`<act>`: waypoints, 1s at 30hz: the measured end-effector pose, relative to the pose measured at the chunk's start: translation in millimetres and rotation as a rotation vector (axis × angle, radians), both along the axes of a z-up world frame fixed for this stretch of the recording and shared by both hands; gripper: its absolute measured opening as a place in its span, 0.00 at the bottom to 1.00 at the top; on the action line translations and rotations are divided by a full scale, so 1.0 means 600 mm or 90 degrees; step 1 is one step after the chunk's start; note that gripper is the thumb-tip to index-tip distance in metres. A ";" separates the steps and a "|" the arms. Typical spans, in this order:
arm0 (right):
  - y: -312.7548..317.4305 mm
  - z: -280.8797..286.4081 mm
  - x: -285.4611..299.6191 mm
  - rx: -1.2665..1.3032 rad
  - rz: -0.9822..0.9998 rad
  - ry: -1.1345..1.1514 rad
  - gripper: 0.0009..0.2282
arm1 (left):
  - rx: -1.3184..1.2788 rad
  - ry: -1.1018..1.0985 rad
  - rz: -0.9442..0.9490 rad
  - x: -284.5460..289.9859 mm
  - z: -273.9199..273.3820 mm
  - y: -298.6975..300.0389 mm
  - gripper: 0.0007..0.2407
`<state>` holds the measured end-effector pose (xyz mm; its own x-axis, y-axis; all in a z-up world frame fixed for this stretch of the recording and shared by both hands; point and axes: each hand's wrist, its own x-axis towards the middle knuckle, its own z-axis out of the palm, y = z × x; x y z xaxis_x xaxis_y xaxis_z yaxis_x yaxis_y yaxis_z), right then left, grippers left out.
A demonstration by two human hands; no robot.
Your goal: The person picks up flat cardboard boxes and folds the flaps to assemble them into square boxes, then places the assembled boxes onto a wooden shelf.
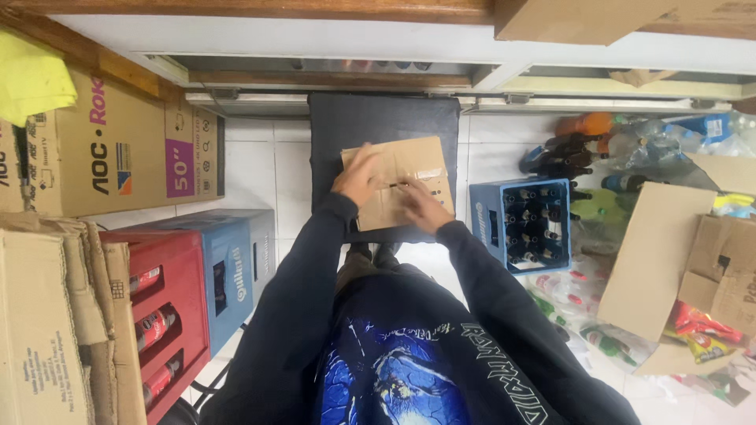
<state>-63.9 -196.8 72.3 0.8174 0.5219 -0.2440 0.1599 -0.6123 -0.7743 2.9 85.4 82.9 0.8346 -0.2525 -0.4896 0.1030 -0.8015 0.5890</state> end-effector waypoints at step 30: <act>0.074 0.113 0.148 0.592 -0.344 0.160 0.35 | -0.538 -0.410 0.556 -0.165 0.297 0.214 0.21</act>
<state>24.8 -152.5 140.0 0.9752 0.1774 -0.1321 -0.1793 0.2842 -0.9419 -96.0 213.6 261.3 0.8934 0.4422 0.0799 -0.0910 0.0040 0.9958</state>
